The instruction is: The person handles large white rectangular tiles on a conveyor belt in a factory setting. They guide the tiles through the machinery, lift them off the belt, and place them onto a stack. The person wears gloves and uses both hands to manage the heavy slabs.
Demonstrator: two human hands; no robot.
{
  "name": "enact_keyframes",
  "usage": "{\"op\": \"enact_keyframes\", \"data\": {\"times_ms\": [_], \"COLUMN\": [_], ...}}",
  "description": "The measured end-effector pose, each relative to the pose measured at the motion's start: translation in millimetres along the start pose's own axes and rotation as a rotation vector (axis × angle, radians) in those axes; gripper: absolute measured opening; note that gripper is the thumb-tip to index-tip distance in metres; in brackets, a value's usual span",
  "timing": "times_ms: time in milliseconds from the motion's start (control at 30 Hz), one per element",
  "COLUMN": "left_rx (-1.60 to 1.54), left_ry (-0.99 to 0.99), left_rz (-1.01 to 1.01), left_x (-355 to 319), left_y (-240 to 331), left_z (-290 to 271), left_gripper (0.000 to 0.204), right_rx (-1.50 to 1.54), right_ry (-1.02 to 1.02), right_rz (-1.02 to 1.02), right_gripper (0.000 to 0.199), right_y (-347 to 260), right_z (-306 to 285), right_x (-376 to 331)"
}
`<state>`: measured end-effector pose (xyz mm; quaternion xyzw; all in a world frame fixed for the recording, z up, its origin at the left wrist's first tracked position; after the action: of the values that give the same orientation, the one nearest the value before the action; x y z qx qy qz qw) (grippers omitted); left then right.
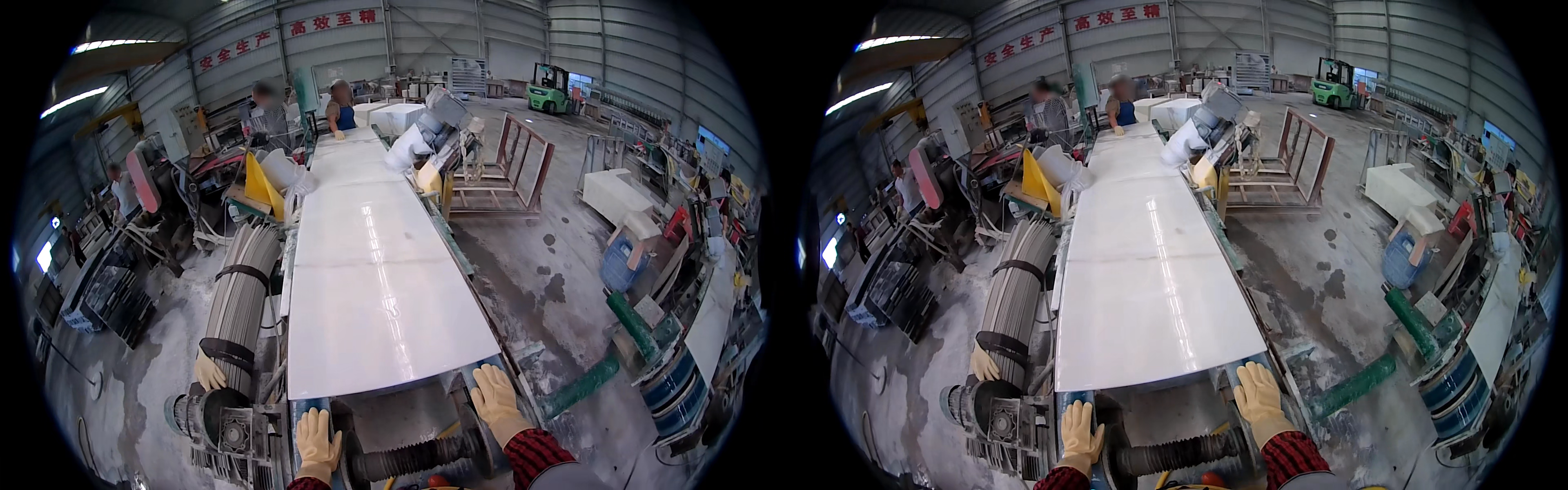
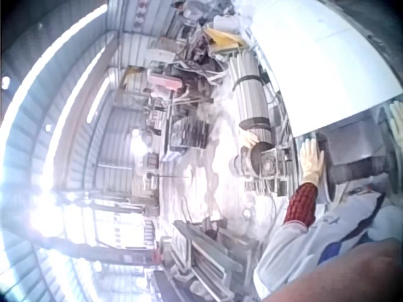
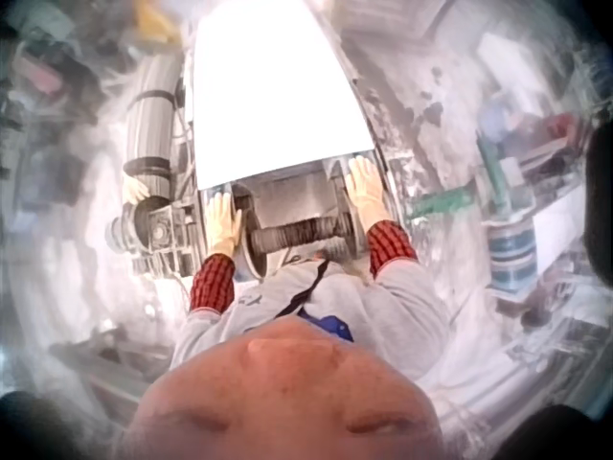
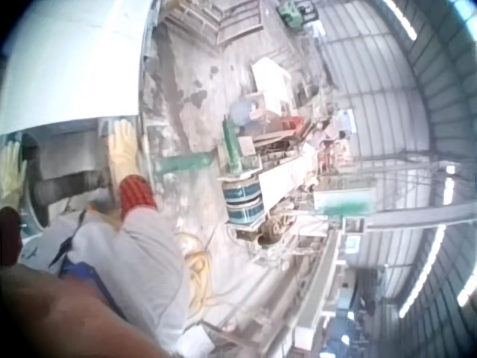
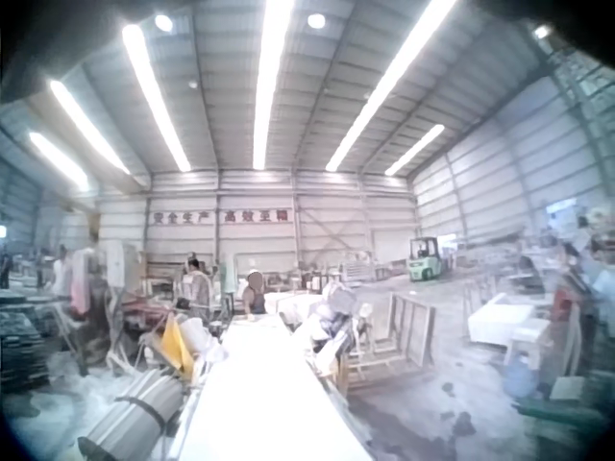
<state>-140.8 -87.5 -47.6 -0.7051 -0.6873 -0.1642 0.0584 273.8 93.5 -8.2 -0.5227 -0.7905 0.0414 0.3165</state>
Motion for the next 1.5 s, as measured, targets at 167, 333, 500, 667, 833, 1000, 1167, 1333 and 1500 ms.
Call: {"op": "enact_keyframes", "data": {"times_ms": [167, 333, 500, 667, 833, 1000, 1167, 1333, 1500], "left_rx": [-0.01, -0.051, -0.016, -0.022, -0.012, -0.051, -0.064, -0.06, -0.059], "left_ry": [-0.03, -0.022, 0.006, 0.024, 0.024, 0.027, 0.058, 0.056, 0.065], "left_rz": [-0.003, -0.012, 0.01, 0.019, 0.018, 0.017, 0.029, 0.035, 0.028], "left_x": [1.3, -4.0, -6.7, -7.3, -9.4, -6.5, -6.9, -9.2, -10.8], "left_y": [2.6, 0.8, 1.1, 5.1, 6.5, 12.1, 15.8, 12.9, 15.1], "left_z": [-0.5, -0.4, -0.3, -2.8, -6.8, -15.7, -20.6, -18.2, -19.6], "left_gripper": [0.079, 0.077, 0.077, 0.075, 0.074, 0.071, 0.066, 0.06, 0.056], "right_rx": [-0.038, -0.027, -0.022, -0.046, -0.083, -0.091, -0.078, -0.064, -0.036], "right_ry": [-0.046, 0.015, 0.008, -0.052, -0.011, -0.018, 0.001, -0.009, -0.015], "right_rz": [0.032, 0.011, 0.016, 0.054, 0.01, 0.013, 0.02, 0.024, 0.019], "right_gripper": [0.04, 0.045, 0.043, 0.04, 0.034, 0.032, 0.032, 0.033, 0.033], "right_y": [5.9, 10.3, 9.7, 6.6, 3.7, 4.2, 8.1, 6.6, 7.5], "right_z": [3.9, 8.0, 6.8, 1.9, 3.4, 2.9, 5.9, 3.9, 2.4], "right_x": [-4.0, -10.5, -11.7, -10.7, -11.7, -13.5, -16.8, -18.6, -20.9]}}
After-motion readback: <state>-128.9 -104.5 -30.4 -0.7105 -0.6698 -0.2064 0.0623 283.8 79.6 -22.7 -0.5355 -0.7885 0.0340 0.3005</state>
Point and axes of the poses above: each hand's wrist, its own x-axis towards the middle knuckle, its own z-axis out of the palm, y = z × x, the point moved 6 cm from there along x, towards the middle knuckle, and after that the axes turned 10 degrees about z, right-handed, at the moved point
